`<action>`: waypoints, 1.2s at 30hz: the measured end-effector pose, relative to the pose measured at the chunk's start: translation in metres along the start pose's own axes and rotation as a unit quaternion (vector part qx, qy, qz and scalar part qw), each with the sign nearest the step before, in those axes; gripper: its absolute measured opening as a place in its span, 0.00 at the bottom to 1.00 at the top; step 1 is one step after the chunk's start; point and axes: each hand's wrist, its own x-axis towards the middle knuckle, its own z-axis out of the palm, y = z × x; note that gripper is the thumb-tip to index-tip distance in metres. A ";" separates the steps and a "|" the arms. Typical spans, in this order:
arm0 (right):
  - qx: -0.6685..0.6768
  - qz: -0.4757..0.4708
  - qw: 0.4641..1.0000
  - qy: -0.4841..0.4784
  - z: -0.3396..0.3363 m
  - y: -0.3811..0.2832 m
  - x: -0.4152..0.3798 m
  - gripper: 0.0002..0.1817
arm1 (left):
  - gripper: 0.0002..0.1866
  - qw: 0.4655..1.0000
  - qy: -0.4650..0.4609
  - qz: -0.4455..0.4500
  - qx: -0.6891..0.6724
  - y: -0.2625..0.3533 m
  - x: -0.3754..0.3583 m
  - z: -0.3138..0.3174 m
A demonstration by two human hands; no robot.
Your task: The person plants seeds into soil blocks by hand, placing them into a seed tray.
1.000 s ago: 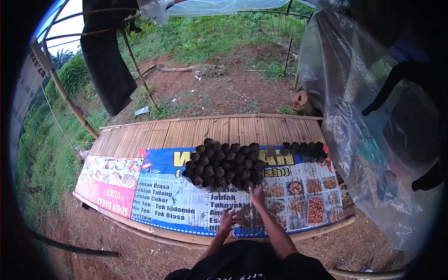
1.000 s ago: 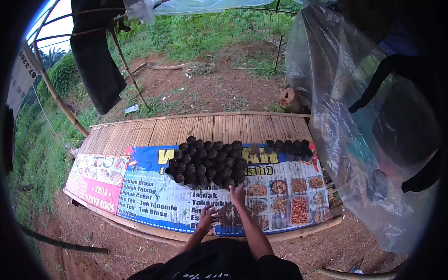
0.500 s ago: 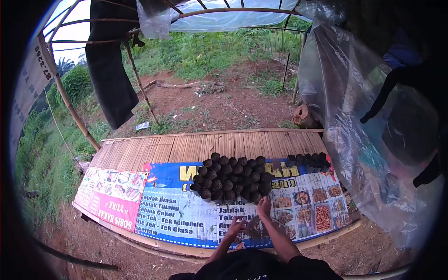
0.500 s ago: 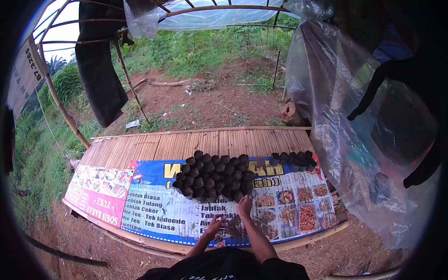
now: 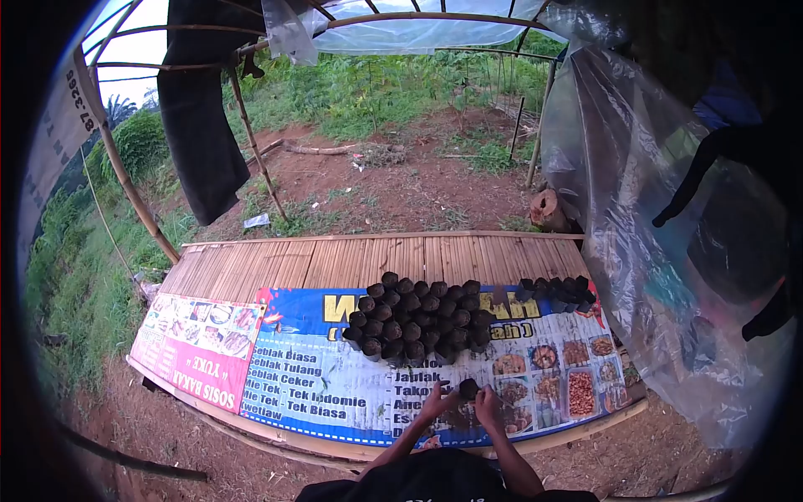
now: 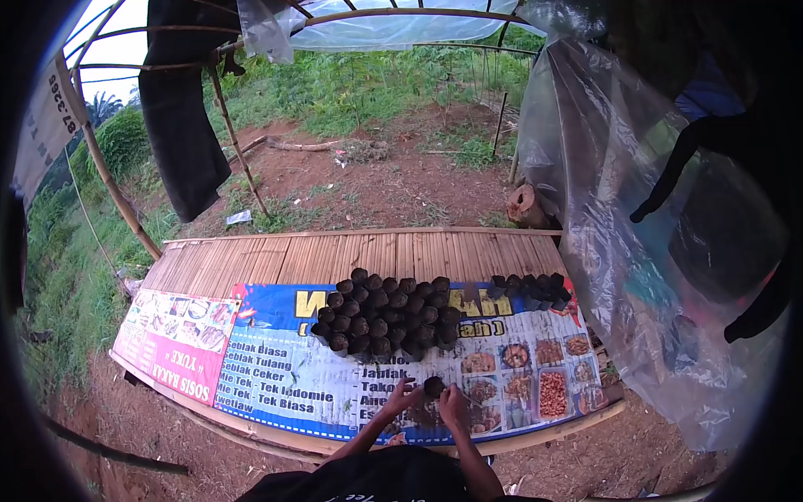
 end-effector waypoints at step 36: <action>-0.002 0.086 0.990 0.110 -0.060 0.048 -0.041 0.16 | 0.22 0.989 0.034 0.066 0.131 0.049 -0.032 0.013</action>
